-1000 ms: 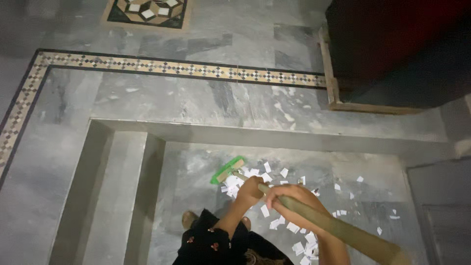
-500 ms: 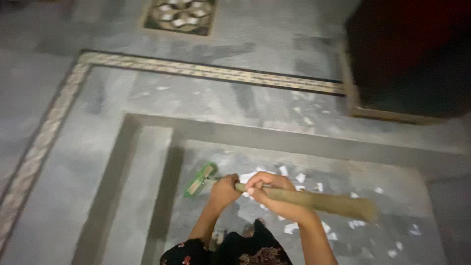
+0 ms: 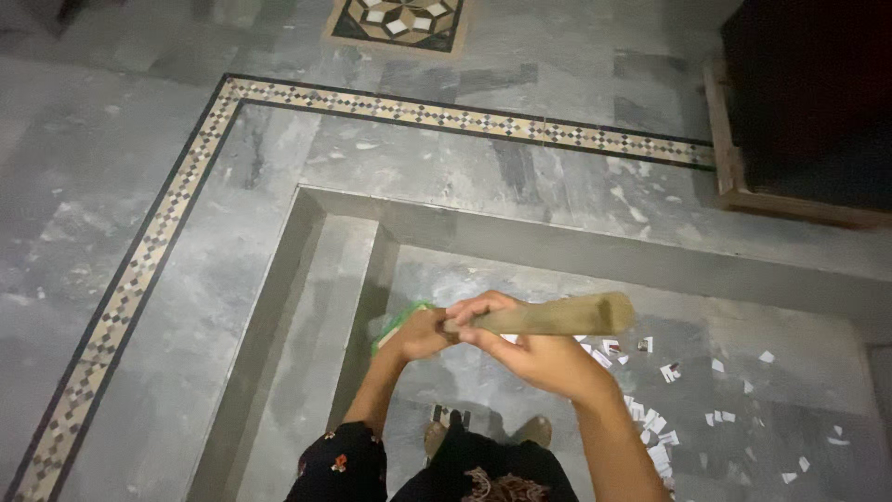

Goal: The person sweeps scattered small white paper pieces on a tiled floor using a broom. They gather the debris into a pile by moving the broom back and forth across the floor surface.

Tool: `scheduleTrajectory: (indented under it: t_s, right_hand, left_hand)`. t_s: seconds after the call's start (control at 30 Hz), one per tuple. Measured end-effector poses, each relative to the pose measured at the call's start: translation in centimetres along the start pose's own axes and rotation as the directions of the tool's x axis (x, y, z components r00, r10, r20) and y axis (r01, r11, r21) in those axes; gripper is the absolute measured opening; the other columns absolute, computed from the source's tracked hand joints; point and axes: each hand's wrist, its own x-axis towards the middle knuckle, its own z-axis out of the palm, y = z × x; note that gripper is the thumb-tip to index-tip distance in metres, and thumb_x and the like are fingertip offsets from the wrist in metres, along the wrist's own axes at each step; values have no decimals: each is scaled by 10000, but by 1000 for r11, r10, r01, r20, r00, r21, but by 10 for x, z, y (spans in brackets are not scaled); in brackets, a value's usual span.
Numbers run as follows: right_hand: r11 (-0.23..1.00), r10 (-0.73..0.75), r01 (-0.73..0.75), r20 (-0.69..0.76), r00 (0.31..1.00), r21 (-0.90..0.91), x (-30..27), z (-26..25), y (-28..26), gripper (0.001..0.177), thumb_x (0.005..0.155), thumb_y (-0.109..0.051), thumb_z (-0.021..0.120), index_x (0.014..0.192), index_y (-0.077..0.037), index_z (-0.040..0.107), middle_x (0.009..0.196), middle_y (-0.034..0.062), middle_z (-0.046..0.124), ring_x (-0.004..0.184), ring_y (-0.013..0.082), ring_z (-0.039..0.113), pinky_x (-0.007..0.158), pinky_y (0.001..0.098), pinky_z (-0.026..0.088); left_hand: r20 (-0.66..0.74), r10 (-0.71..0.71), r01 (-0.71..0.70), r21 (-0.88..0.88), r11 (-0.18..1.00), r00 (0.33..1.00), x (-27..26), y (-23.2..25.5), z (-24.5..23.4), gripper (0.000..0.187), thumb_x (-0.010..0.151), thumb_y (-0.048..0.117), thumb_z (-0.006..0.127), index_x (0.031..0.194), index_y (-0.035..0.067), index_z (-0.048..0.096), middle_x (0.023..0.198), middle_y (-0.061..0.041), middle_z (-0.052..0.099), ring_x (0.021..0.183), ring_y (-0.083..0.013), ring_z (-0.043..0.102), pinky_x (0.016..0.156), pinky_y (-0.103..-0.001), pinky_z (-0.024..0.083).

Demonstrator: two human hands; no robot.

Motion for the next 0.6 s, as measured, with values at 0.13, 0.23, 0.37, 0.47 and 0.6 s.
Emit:
scheduleTrajectory:
  t_s: [0.13,0.23,0.37,0.47,0.6]
  right_hand:
    - [973,63,-96,-158,985,-211,-9,16,0,266,967,-312,659,900,-56,694,824,36,680,773,145,653,694,306,534]
    - [959,148,-204,-269,952,-196,-22,19,16,416,1016,-309,618,724,-13,637,604,71,547,563,161,516,550,333,450]
    - [997,31,-56,-358,933,-59,-57,-2,35,388,977,-222,608,659,1,599,566,42,544,527,132,500,526,319,429]
    - [995,82,-98,-383,920,-21,-93,-29,41,379,971,-205,605,655,3,593,572,47,551,539,136,493,526,325,423]
    - [975,161,-213,-451,878,-68,-146,-75,43,424,982,-213,605,622,7,561,552,60,519,539,150,464,534,332,411]
  left_hand:
    - [-20,-34,37,231,972,999,5,-2,16,460,852,496,702,1031,80,783,1033,-171,782,977,-301,749,849,-414,560]
    - [84,-155,114,363,925,984,19,-10,38,452,760,482,756,1006,104,785,1038,-163,757,970,-339,723,867,-444,549]
    - [224,-206,70,496,865,953,44,-8,81,411,828,482,712,1037,138,797,1054,-146,742,1011,-345,699,897,-452,534]
    - [304,-227,27,544,839,925,65,3,125,393,836,440,713,1089,145,770,1089,-130,737,1040,-329,693,919,-450,527]
    - [477,-137,-117,464,878,868,88,33,195,374,843,403,690,1044,102,786,1042,-120,789,998,-298,731,905,-424,546]
